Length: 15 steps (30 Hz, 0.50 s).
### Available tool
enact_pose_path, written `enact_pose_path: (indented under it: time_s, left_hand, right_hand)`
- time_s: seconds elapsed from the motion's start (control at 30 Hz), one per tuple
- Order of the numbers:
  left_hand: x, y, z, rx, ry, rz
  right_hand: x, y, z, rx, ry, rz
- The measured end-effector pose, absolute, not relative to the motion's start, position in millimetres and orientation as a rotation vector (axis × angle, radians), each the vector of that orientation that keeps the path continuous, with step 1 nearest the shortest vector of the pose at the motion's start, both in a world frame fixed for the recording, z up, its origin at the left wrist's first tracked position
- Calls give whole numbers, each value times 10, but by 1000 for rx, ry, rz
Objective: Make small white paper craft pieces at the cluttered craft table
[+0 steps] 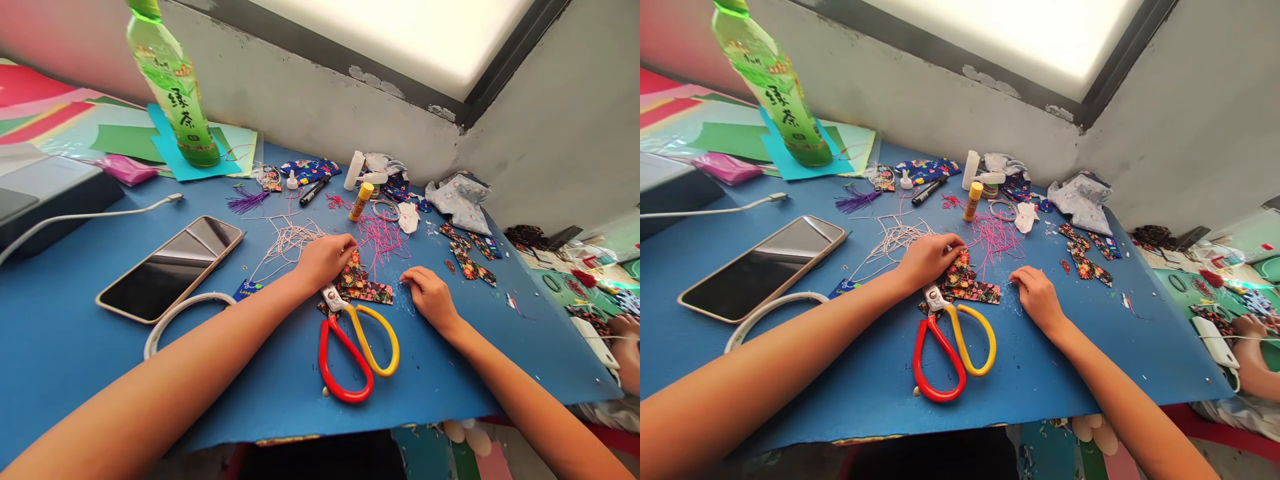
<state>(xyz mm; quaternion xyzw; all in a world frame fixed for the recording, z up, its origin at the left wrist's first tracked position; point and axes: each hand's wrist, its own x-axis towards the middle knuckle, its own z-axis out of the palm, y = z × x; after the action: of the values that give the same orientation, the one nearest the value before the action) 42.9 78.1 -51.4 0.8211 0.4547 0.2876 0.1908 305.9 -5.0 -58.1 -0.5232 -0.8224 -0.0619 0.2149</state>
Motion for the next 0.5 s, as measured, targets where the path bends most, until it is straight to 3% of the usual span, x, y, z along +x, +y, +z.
enact_pose_path:
  time_s: [0.5]
  left_hand:
    - [428, 776, -502, 2302, 1289, 795]
  right_hand:
    - [3101, -188, -580, -1451, -2263, -184]
